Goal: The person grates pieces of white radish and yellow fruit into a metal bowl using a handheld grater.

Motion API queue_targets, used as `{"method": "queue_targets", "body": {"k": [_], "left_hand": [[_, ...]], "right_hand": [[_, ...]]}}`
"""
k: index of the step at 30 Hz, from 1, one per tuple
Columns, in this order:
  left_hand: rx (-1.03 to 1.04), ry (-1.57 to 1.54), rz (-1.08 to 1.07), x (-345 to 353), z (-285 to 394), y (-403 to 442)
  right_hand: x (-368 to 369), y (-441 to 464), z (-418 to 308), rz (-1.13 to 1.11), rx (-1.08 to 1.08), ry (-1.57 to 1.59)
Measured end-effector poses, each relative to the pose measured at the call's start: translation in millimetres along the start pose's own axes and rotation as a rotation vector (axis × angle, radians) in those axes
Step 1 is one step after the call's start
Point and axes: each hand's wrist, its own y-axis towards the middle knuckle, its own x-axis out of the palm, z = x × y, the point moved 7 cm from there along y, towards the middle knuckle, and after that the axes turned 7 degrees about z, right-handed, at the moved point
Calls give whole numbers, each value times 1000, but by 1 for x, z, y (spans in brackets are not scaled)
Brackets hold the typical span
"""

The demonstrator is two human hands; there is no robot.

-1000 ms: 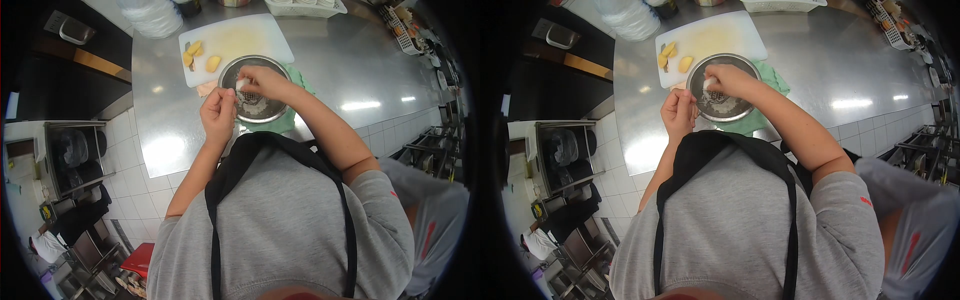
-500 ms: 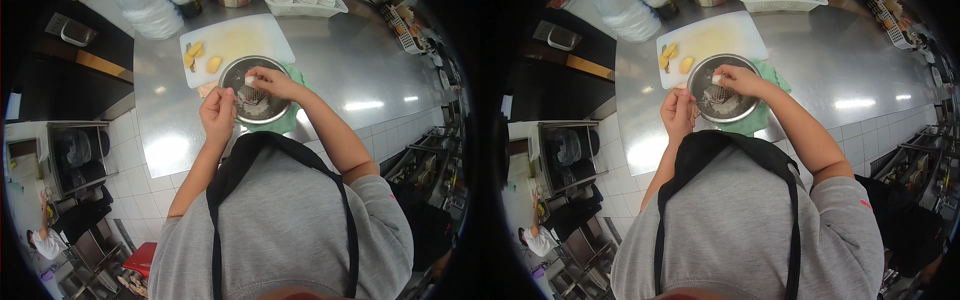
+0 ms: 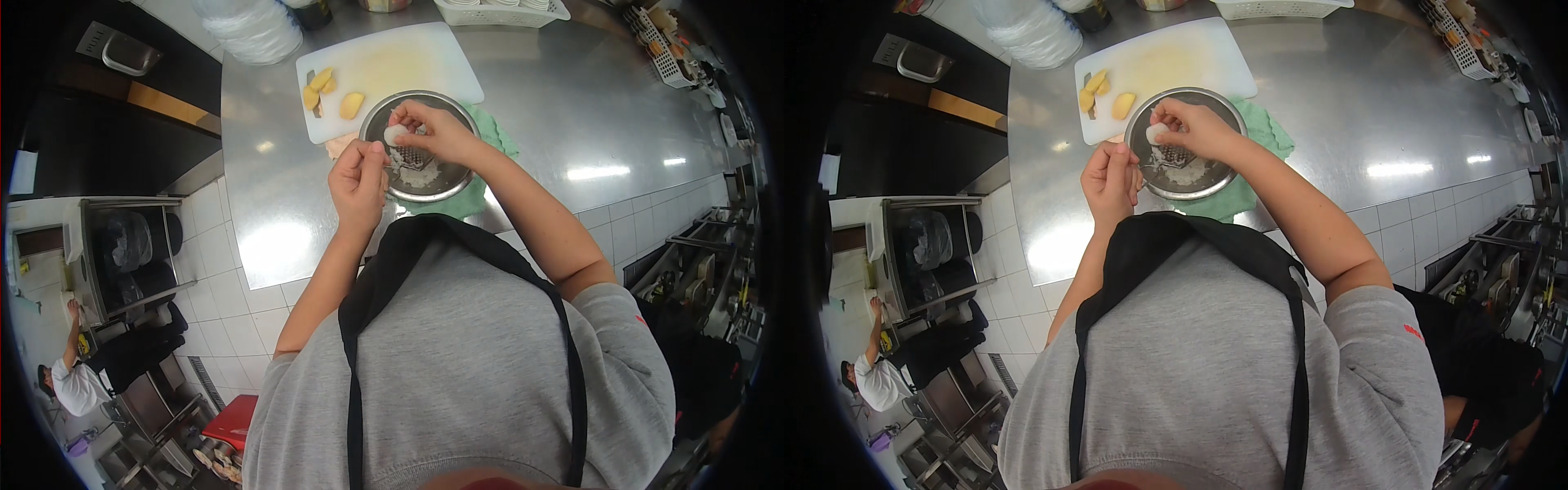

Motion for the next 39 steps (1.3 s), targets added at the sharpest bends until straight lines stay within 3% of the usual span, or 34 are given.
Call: {"method": "queue_targets", "body": {"k": [7, 10, 12, 17, 19, 20, 24, 28, 31, 36, 39], "left_hand": [[-4, -8, -10, -1, 1, -4], [-2, -12, -11, -1, 4, -6], [-1, -17, -17, 2, 6, -7], [-11, -4, 5, 7, 10, -7], [-11, 11, 9, 8, 10, -8], [-10, 21, 15, 9, 10, -8], [-7, 49, 23, 11, 9, -11], [-9, 32, 35, 15, 5, -14], [6, 69, 59, 11, 6, -14], [-4, 45, 82, 12, 3, -16], [41, 45, 74, 9, 2, -11]], "right_hand": [[-1, -15, -17, -124, -22, 142], [-19, -33, -24, -180, 23, 112], [-32, -43, -15, -304, 70, -100], [-45, -31, -8, -69, 133, -115], [-35, -23, -11, -19, 64, -306], [-26, -27, -21, 5, -74, -400], [-11, -40, -54, 96, -277, -440], [-30, -27, -2, 205, -39, -444], [-12, -41, -46, 192, -218, -444], [-25, -25, 1, 219, 20, -546], [-6, -39, -43, 171, -100, -428]]}}
